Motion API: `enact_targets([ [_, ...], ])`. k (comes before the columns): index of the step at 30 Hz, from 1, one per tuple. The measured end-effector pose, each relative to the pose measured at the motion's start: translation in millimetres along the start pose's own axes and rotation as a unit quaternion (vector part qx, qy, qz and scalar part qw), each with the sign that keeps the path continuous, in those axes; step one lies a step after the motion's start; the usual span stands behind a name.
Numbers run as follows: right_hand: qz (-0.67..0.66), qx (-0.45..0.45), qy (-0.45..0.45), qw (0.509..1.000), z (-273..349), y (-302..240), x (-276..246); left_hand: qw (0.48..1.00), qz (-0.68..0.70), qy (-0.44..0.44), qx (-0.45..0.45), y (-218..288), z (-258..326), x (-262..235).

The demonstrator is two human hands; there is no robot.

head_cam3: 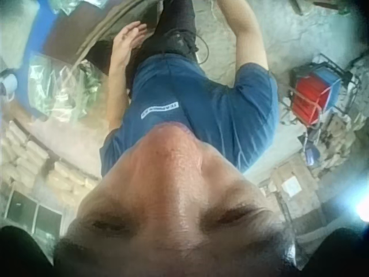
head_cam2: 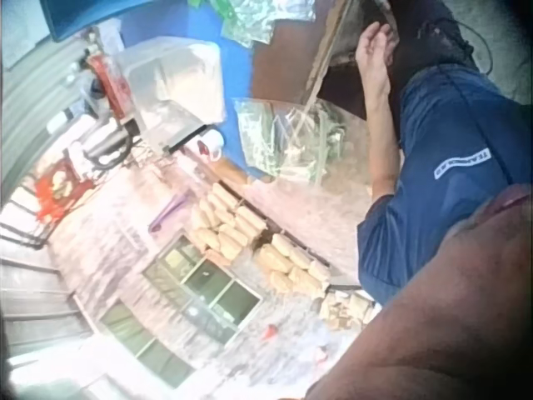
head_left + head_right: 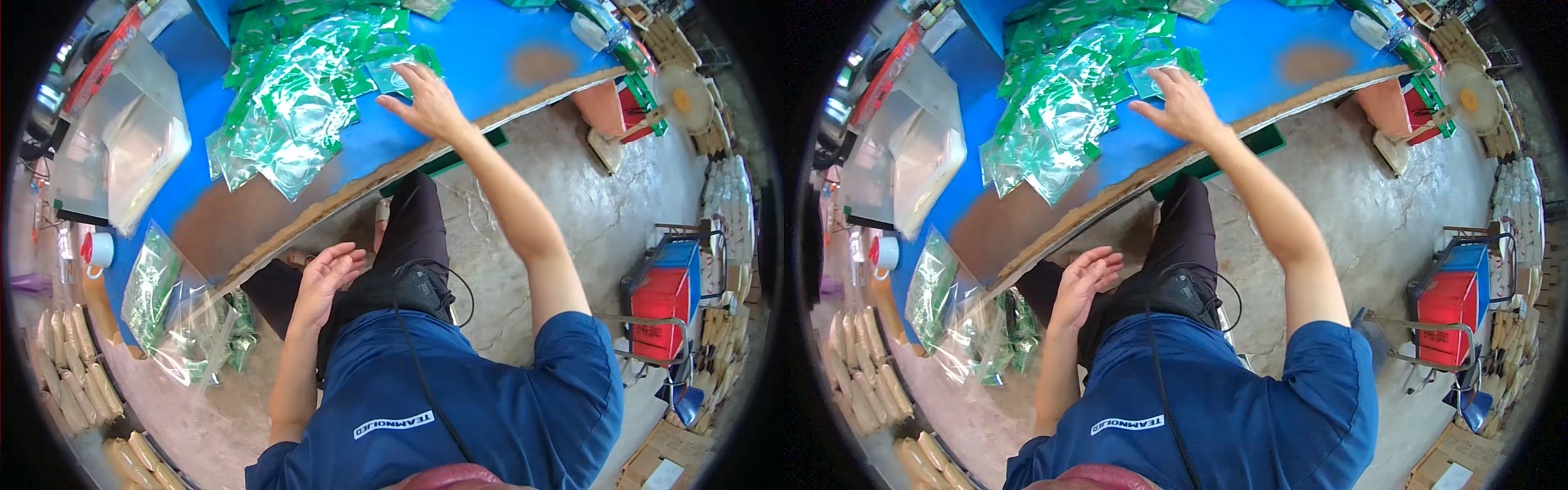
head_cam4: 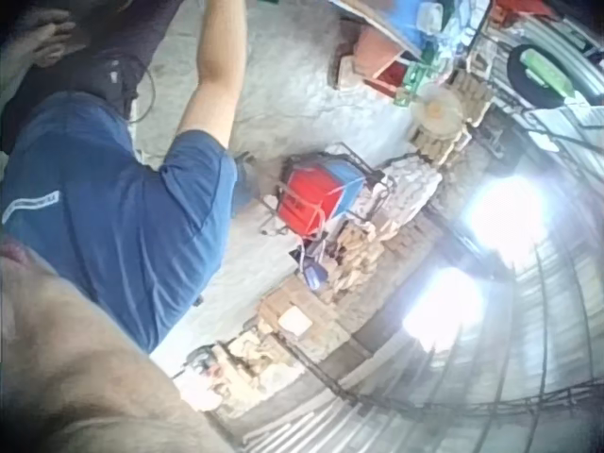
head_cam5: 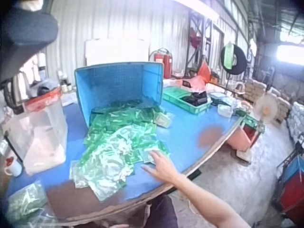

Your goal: Packing small green sachets into larger plastic bags in an industrial workshop.

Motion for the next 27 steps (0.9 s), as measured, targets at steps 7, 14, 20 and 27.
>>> enact_targets([
  [7,0.169,-0.189,-0.095,0.963,72.9,-67.2,37.0,0.996,0.08,0.036,-0.004,-10.0,0.4,-20.0],
  [14,-0.054,-0.357,-0.213,0.908,124.8,-158.7,56.6,0.973,0.222,0.008,0.061,4.2,-39.5,10.8],
  [20,0.188,-0.122,0.077,0.971,-19.8,-32.3,10.0,0.963,0.218,0.136,0.078,18.8,-31.3,6.9],
  [27,0.311,-0.043,-0.216,0.925,-50.7,42.1,58.4,0.961,0.24,0.113,0.082,29.6,-22.0,7.7],
])
Point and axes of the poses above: each hand's wrist, its own z-axis away from the middle knuckle, its own x-axis out of the palm, y = z × x, the point moved 10 cm from there along -z, towards the middle knuckle, and after that the axes turned 3 degrees about -x, right-handed, at the moved point
